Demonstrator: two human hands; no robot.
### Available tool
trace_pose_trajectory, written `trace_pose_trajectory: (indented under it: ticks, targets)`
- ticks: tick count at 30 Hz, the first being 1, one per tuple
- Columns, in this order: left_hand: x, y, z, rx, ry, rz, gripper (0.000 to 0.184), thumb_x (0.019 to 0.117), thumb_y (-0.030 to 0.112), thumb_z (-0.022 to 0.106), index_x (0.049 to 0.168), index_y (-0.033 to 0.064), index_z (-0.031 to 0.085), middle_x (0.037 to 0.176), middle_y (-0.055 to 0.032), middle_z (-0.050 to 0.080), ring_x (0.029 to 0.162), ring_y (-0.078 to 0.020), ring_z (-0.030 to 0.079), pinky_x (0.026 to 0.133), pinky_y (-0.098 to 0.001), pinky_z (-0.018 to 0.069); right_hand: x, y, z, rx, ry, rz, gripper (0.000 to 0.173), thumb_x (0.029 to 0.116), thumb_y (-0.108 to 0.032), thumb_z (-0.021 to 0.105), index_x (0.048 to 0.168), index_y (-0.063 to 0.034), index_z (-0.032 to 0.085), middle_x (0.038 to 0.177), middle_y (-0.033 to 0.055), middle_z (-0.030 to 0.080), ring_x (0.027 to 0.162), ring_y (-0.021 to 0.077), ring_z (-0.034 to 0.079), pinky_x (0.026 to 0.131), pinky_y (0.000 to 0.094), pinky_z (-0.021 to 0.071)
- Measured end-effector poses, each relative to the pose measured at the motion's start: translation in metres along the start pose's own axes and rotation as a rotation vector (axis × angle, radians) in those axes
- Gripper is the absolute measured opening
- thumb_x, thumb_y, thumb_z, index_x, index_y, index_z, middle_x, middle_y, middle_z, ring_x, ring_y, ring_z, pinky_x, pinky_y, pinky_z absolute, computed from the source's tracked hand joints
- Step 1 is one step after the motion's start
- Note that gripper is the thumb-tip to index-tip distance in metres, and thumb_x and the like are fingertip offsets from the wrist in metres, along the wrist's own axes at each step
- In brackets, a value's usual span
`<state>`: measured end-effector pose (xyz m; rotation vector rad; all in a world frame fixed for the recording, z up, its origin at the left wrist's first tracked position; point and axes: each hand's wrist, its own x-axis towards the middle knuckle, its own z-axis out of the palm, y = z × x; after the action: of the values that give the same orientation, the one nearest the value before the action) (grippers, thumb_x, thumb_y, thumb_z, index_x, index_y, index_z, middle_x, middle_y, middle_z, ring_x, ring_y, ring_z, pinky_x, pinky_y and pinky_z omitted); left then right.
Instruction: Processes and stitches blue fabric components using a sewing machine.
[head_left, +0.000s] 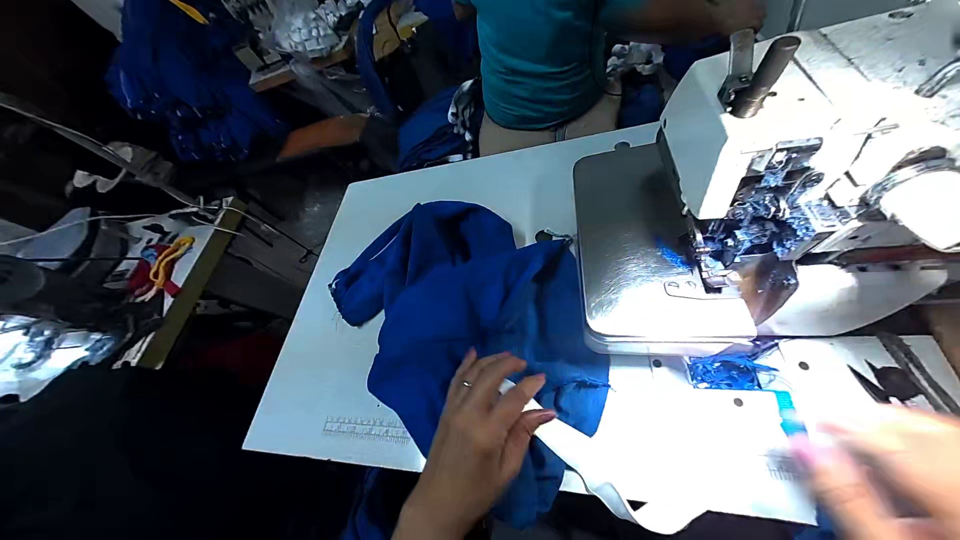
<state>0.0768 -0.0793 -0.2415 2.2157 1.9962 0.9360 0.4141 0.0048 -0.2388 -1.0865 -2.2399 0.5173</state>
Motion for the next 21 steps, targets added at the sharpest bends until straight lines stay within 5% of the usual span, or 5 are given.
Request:
trace_pose_trajectory:
  ticks: [4,11,16,19,21]
  targets:
    - [-0.008,-0.016,-0.001,-0.085,-0.112,0.053,0.047,0.0965,0.06,0.058,0.121,0.0228,0.074,0.129,-0.0027,0.068,0.133,-0.02,0.057,0.118,-0.0638,0.0312,0.003,-0.059,0.062,0.188,-0.233,-0.151,0.046,0.0933,-0.049,0.071,0.107,-0.0048,0.071,0.1,0.0152,0.072,0.097,0.0305,0.068,0.085,0.0464,0.0529]
    - [-0.014,-0.012,0.008,-0.071,-0.161,0.125,0.048,0.0909,0.06,0.066,0.126,0.0266,0.071,0.133,-0.0017,0.066,0.138,-0.0211,0.053,0.119,-0.0693,0.0225,0.0,-0.055,0.089,0.056,-0.145,-0.071,0.065,0.0897,-0.064,0.064,0.113,-0.0037,0.07,0.097,0.0122,0.073,0.089,0.0308,0.069,0.076,0.048,0.0551]
    - [-0.012,-0.017,0.0,-0.083,0.129,-0.1,0.074,0.0867,0.068,0.065,0.137,0.0131,0.064,0.14,-0.0127,0.06,0.132,-0.0228,0.056,0.11,-0.046,0.0471,0.007,-0.057,0.071,0.107,-0.242,-0.04,0.062,0.0946,-0.06,0.062,0.112,-0.0019,0.072,0.104,0.0208,0.07,0.096,0.0385,0.067,0.079,0.0547,0.0527]
    - [-0.015,-0.021,-0.005,-0.07,0.219,-0.271,0.083,0.0855,0.067,0.067,0.134,-0.0005,0.064,0.126,-0.0186,0.065,0.113,-0.0204,0.064,0.096,-0.0347,0.0558,0.008,-0.062,0.074,0.118,-0.349,-0.04,0.053,0.0925,-0.05,0.07,0.109,0.0002,0.071,0.107,0.0257,0.069,0.1,0.0458,0.066,0.08,0.0596,0.0521]
    - [-0.017,-0.02,-0.003,-0.027,0.186,-0.312,0.073,0.0873,0.062,0.068,0.128,0.0007,0.068,0.113,-0.0128,0.071,0.102,-0.0189,0.067,0.089,-0.0345,0.0573,0.008,-0.062,0.08,0.142,-0.368,-0.029,0.041,0.0943,-0.039,0.072,0.103,0.0016,0.071,0.104,0.0264,0.068,0.098,0.0472,0.065,0.079,0.0608,0.0517]
